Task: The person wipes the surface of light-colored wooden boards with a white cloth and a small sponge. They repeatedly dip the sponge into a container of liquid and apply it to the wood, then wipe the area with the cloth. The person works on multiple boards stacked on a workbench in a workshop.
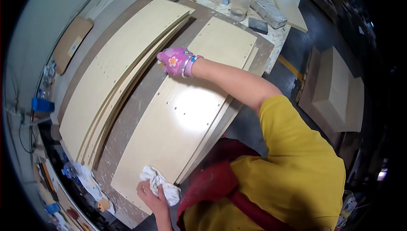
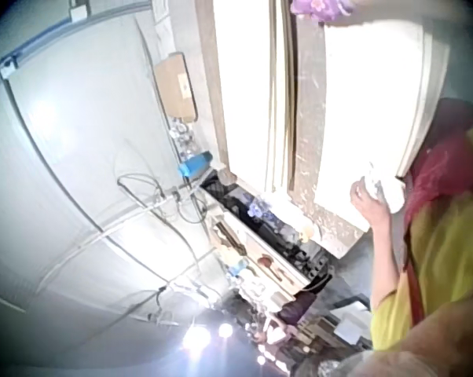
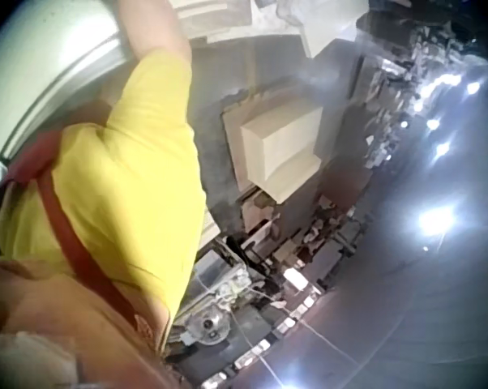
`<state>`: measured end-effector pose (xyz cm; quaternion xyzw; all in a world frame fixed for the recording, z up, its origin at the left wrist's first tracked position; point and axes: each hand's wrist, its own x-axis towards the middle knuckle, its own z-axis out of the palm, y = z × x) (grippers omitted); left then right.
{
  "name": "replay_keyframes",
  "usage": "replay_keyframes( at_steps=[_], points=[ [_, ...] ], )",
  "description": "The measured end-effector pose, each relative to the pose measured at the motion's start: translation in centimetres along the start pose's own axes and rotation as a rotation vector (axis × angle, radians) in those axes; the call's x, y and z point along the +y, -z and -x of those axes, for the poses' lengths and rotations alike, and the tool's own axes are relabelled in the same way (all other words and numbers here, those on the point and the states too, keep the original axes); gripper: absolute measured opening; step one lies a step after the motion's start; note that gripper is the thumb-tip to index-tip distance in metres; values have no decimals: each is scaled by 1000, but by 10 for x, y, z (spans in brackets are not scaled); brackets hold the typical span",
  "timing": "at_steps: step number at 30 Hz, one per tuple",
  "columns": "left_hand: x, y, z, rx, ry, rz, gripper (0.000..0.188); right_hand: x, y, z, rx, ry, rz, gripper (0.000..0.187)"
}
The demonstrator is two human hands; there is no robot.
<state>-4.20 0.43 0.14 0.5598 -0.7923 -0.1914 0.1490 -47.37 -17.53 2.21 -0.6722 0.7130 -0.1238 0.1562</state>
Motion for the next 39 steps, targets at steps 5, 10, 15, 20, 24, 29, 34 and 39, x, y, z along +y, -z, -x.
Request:
replay_keyframes(
  at_steps=[5, 10, 15, 20, 24, 29, 34, 39],
  points=[
    [18, -4, 0, -2, 92, -91, 45, 100, 37, -16, 94, -44, 41, 20],
    [3, -18, 0, 45, 140, -48, 48, 191, 58, -29, 233, -112, 83, 16],
    [28, -14, -1, 32, 159, -95, 49, 247, 100, -23, 261, -237, 108, 22],
    [40, 6, -18, -40, 170, -54, 39, 261, 88, -1, 689, -190, -188, 37],
    [99, -21, -96, 92, 43, 92, 32, 169, 63, 38, 507, -106, -1483, 31],
    [181, -141, -205, 162, -223, 75, 52, 111, 9, 77, 394, -181, -1545, 25],
    [154, -133, -211, 257, -225, -43, 48, 167, -26, 75, 406, -36, -1558, 27],
    [7, -67, -156, 346, 160, -243, 46, 154, -26, 74, 515, -173, -1437, 28]
  ],
)
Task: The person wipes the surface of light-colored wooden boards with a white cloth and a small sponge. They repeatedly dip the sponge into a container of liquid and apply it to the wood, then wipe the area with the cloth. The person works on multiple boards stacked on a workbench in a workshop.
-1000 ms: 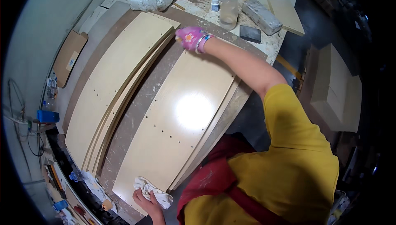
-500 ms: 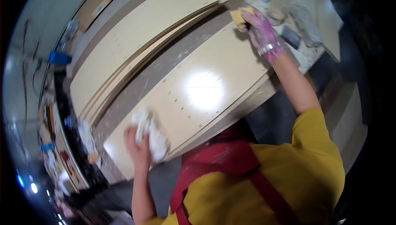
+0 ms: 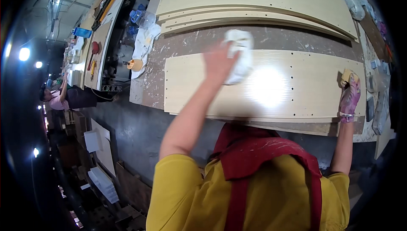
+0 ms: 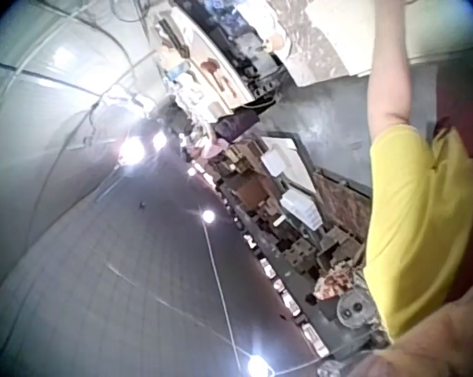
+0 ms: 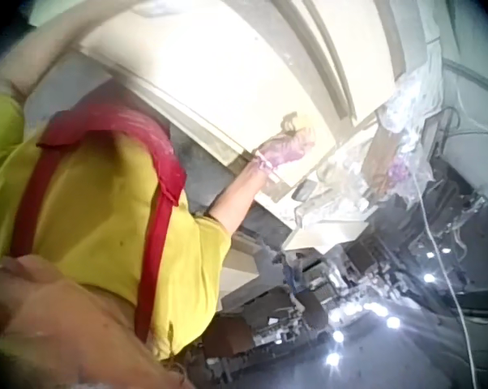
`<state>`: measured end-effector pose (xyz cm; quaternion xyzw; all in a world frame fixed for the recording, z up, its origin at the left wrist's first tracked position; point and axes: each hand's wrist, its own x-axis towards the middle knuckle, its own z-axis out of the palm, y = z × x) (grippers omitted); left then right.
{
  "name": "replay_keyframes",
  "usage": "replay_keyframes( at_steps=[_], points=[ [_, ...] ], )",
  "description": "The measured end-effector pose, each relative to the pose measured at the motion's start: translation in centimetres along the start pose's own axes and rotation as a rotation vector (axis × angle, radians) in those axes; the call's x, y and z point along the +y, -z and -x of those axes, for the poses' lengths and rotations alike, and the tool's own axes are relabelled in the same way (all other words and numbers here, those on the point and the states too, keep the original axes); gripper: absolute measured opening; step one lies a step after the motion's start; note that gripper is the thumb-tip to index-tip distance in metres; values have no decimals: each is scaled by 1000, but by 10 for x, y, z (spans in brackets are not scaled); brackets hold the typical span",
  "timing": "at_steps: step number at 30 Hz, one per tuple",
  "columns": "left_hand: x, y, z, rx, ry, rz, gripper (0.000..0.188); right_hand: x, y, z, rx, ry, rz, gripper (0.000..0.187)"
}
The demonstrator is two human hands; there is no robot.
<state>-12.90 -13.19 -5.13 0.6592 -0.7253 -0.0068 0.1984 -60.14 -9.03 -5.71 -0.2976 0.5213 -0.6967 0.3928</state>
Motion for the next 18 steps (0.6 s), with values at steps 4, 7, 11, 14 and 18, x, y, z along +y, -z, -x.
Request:
replay_keyframes(
  at_steps=[4, 7, 11, 14, 18],
  points=[
    [-164, 48, 15, 5, 297, -206, 45, 1, -9, 2, 22, 26, 98, 28],
    [-255, 99, 46, 24, 489, -182, 47, 5, -12, 0, 36, 46, 145, 28],
    [-236, 133, 91, 146, 646, 434, 52, 18, 24, -18, 60, 91, 232, 27],
    [-171, 92, 155, 209, 283, 36, 45, 15, 13, -19, 41, 97, 258, 25],
    [-179, 101, 155, 210, 483, 180, 38, 16, 8, -18, 78, 67, 241, 25]
  ],
)
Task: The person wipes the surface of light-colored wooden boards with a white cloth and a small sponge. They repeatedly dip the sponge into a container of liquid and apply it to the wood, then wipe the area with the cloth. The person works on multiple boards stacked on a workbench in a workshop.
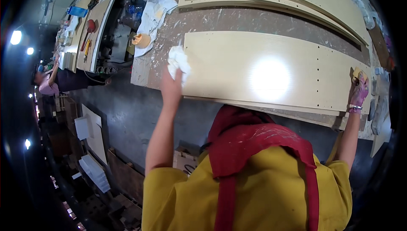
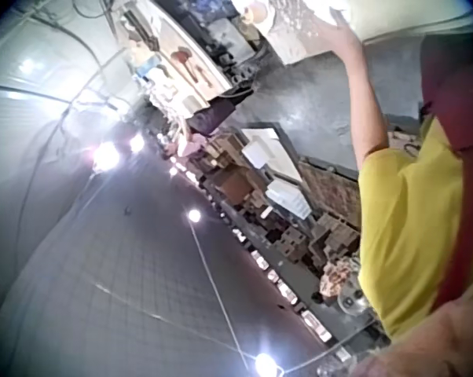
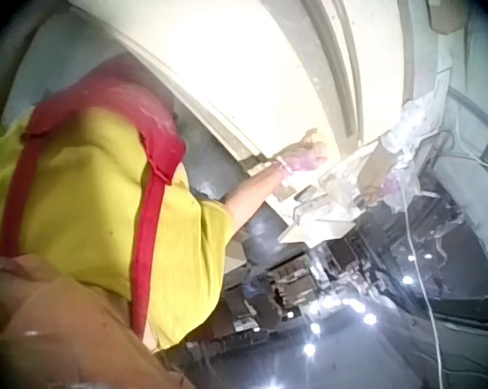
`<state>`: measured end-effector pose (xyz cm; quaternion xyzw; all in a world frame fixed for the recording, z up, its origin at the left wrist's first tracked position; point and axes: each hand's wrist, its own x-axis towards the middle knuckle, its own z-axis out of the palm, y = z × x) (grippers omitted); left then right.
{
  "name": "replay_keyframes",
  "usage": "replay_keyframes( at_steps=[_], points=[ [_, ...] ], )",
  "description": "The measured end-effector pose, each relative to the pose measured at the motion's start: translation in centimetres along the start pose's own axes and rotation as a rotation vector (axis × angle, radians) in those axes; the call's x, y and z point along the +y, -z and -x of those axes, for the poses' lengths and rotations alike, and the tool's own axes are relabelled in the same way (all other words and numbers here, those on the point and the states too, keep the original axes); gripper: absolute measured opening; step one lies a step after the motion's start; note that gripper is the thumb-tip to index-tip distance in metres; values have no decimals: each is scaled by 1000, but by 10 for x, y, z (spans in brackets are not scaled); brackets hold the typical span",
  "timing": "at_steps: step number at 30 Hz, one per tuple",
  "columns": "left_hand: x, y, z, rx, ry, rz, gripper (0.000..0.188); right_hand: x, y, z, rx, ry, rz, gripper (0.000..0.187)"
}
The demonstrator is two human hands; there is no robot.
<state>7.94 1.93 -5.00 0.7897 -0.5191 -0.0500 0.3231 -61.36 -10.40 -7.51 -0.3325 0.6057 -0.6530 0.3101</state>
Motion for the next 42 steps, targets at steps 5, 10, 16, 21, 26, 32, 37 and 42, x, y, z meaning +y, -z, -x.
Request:
replay_keyframes(
  at_steps=[5, 10, 16, 21, 26, 32, 37, 42],
  points=[
    [3, 43, -9, -41, 271, 440, 35, 12, 20, -15, -8, 30, 75, 33],
    [-10, 20, 34, -29, 90, 212, 36, 16, 23, -21, 6, -7, 60, 39],
    [25, 70, 48, 136, 166, 356, 36, -10, 2, 5, -106, -78, -153, 32],
    [91, -31, 93, 72, -411, -84, 45, -16, 10, 0, -371, -124, -253, 19],
    [222, -104, 161, -94, -639, 56, 54, -22, -3, 5, -555, -166, -363, 24],
    [333, -157, 200, -480, -881, 312, 61, -43, 9, 1, -513, -405, -508, 20],
    [241, -68, 139, -49, 142, 205, 48, -84, 78, -7, -376, -252, -582, 22],
    [163, -71, 124, -28, -169, -60, 51, -93, 164, -7, -138, -271, -567, 26]
  ],
)
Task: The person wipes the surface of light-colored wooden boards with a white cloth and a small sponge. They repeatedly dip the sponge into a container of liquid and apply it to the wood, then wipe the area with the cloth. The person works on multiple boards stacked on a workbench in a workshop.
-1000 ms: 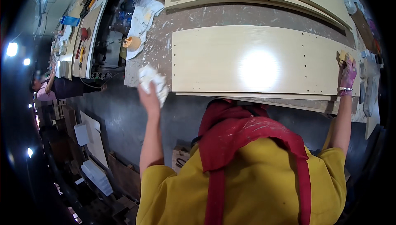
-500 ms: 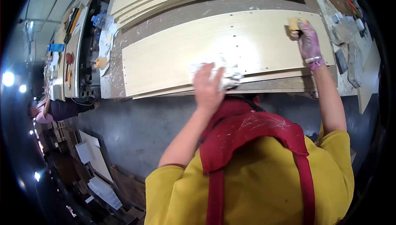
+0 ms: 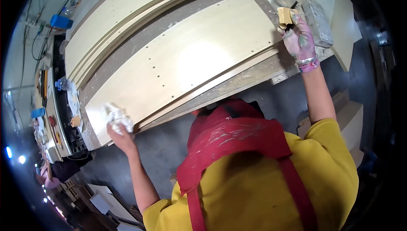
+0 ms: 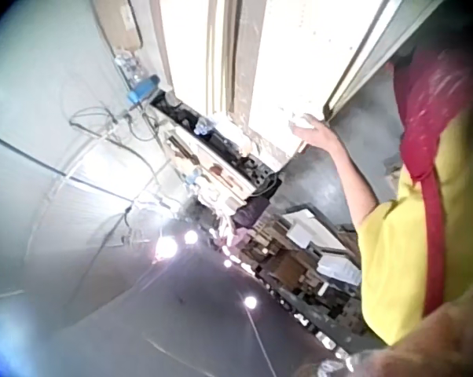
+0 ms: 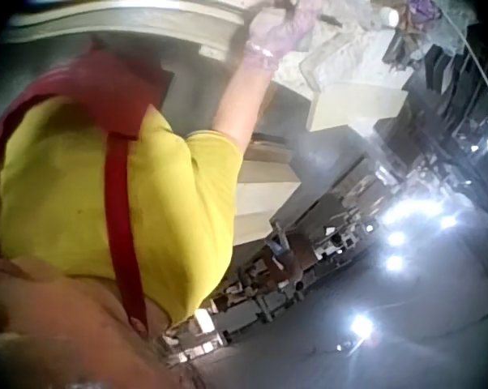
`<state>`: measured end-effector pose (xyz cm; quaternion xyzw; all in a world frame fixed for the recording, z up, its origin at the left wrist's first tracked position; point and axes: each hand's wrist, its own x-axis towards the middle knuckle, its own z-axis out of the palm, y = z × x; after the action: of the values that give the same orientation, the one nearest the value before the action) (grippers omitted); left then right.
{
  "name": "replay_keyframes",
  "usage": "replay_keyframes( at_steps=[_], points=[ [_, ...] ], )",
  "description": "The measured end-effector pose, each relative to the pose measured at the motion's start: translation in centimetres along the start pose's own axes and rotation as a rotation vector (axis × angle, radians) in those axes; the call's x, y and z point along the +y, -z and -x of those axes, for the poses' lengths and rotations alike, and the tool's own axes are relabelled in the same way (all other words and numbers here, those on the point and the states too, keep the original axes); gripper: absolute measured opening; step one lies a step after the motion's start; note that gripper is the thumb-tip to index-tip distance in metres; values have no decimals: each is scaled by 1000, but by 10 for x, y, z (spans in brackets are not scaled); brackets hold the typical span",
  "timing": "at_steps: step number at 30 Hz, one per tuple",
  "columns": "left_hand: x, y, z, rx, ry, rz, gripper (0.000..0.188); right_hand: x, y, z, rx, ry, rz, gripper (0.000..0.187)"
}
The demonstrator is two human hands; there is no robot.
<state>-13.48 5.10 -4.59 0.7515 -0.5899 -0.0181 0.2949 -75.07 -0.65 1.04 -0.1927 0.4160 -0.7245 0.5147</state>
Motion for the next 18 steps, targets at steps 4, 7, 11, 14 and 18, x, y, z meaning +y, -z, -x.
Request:
replay_keyframes(
  at_steps=[4, 7, 11, 14, 18],
  points=[
    [124, -52, 43, -192, -466, -46, 53, -2, 20, 19, 48, 20, -94, 24],
    [205, -82, 54, -326, -640, 38, 61, 4, 33, 27, 99, 2, -178, 24],
    [288, -111, 60, -461, -940, 213, 65, -2, 36, 39, 64, -17, -210, 24],
    [314, -121, 52, -630, -918, 463, 63, -15, 38, 39, -20, 48, -211, 26],
    [251, -81, 22, -451, -643, 260, 47, -29, 36, 6, -76, 121, -43, 30]
  ],
)
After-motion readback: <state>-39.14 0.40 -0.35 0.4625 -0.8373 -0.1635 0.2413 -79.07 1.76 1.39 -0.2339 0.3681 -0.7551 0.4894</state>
